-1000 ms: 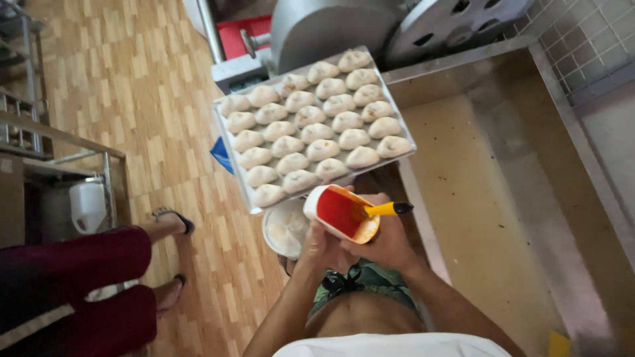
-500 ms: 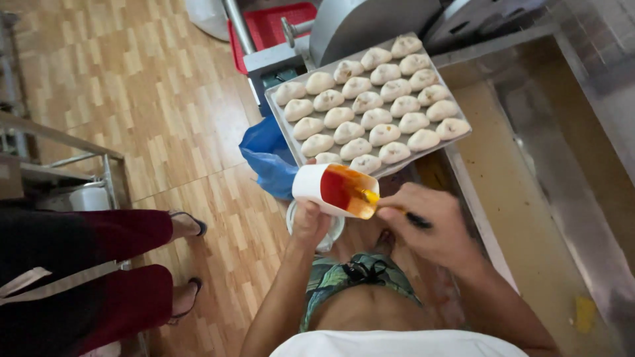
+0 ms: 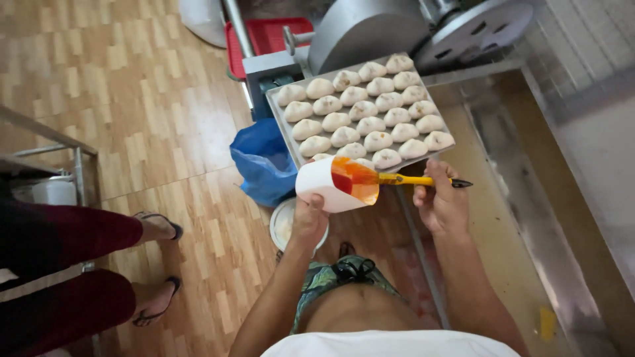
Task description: A person uses a brush to apply egg wash to a tray of dough balls in a bakery setting.
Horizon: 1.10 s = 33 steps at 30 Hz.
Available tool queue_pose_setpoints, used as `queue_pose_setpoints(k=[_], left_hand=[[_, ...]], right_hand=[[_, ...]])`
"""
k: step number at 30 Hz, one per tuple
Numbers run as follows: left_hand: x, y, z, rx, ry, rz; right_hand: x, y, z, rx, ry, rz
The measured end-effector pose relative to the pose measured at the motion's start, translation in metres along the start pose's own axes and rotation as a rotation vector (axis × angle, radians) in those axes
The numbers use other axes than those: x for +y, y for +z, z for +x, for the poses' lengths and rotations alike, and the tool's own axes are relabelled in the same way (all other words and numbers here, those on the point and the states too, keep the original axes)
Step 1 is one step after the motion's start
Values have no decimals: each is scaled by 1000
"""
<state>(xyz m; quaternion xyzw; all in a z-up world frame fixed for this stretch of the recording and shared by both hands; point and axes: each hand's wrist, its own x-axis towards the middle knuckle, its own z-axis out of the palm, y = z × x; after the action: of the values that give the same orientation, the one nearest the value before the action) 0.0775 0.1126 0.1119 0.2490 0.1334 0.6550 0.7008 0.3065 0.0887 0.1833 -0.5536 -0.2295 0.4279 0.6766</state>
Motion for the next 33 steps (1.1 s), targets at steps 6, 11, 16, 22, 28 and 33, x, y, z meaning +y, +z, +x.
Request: queue_pose_setpoints(k=[6, 11, 16, 22, 28, 33], left_hand=[[2, 13, -8, 41, 0, 13], [-5, 12, -6, 76, 18, -11], [-6, 21, -6, 84, 3, -10], [-11, 22, -5, 69, -81, 14], [-21, 23, 0, 53, -94, 18], [-25, 25, 5, 56, -84, 10]], right_hand=[[16, -29, 16, -141, 81, 97], [4, -27, 12, -282, 17, 104], [-24, -25, -5, -465, -184, 104], [-73, -18, -26, -630, -428, -229], [-121, -1, -49, -710, -687, -386], [-124, -3, -47, -711, -789, -368]])
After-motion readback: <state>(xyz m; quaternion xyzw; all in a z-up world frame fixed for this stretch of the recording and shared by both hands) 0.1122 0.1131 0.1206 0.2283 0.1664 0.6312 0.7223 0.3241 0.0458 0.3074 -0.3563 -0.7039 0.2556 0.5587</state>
